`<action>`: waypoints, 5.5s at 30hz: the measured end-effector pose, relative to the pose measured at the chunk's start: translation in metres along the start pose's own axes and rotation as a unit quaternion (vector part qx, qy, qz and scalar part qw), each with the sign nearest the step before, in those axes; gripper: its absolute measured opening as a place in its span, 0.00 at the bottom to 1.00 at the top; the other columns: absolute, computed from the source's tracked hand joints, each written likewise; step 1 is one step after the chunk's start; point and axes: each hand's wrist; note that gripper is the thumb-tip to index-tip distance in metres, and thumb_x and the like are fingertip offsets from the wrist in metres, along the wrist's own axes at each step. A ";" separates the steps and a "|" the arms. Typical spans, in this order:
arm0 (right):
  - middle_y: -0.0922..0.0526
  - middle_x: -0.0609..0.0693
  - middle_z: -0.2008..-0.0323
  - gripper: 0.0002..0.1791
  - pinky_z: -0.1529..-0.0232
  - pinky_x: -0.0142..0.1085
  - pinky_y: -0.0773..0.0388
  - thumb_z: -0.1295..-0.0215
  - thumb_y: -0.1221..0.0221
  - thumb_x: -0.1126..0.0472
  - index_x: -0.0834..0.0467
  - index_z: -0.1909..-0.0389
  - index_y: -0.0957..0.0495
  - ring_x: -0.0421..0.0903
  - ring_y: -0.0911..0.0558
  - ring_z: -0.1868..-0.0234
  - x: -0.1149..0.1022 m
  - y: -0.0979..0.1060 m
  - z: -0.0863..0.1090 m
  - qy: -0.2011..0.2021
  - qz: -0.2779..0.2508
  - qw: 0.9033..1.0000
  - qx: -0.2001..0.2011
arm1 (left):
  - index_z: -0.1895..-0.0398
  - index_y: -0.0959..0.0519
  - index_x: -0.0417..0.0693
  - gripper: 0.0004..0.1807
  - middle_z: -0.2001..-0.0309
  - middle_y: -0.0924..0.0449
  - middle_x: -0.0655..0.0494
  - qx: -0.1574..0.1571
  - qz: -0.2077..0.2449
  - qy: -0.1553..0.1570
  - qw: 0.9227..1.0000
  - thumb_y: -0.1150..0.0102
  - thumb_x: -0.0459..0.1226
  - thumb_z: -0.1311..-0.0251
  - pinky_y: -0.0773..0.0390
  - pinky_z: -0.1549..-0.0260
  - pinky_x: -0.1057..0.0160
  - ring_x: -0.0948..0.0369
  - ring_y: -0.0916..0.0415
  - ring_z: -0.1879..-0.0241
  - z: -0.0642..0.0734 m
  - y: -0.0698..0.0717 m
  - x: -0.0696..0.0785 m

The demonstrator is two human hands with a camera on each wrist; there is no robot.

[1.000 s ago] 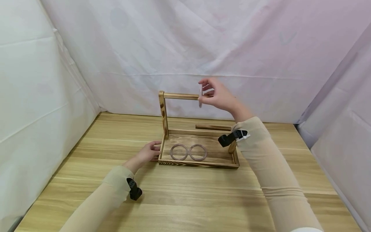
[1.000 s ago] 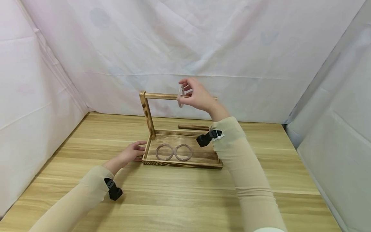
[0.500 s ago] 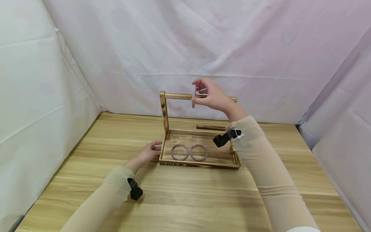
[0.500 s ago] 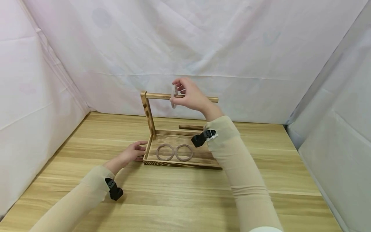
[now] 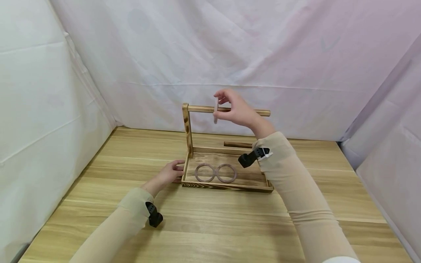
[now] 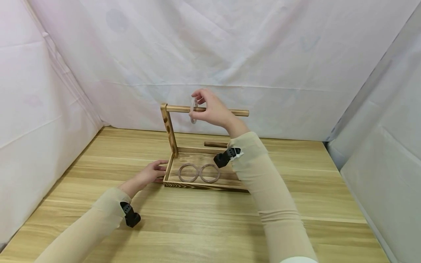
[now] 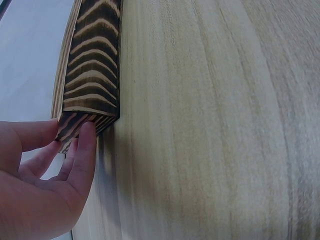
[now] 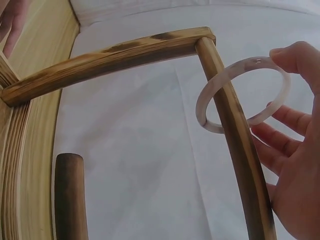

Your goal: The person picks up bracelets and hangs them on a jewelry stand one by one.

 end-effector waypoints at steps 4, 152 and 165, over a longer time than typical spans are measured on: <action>0.34 0.57 0.45 0.30 0.45 0.42 0.26 0.43 0.38 0.62 0.62 0.40 0.36 0.50 0.31 0.43 0.000 -0.003 -0.001 -0.003 0.006 1.000 -0.005 | 0.31 0.46 0.33 0.27 0.40 0.34 0.29 0.000 0.001 0.001 1.000 0.58 0.27 0.33 0.22 0.53 0.52 0.41 0.27 0.46 0.000 -0.001 -0.001; 0.29 0.55 0.41 0.33 0.43 0.44 0.28 0.44 0.38 0.44 0.58 0.41 0.28 0.50 0.26 0.42 0.111 -0.102 0.090 -0.087 0.244 0.949 -0.178 | 0.31 0.46 0.33 0.27 0.41 0.34 0.29 0.002 0.008 0.003 1.000 0.58 0.26 0.33 0.22 0.53 0.54 0.43 0.26 0.46 -0.006 -0.002 0.006; 0.30 0.55 0.42 0.33 0.46 0.42 0.27 0.44 0.37 0.46 0.59 0.40 0.29 0.48 0.25 0.47 0.114 -0.108 0.084 -0.086 0.258 0.941 -0.202 | 0.31 0.46 0.33 0.27 0.40 0.35 0.29 0.003 0.005 0.006 1.000 0.58 0.26 0.33 0.22 0.52 0.53 0.42 0.28 0.45 -0.006 -0.001 0.006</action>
Point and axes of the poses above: each hand's wrist, its own z-axis away from the middle knuckle, its own y-axis out of the back of the hand, x = y × z
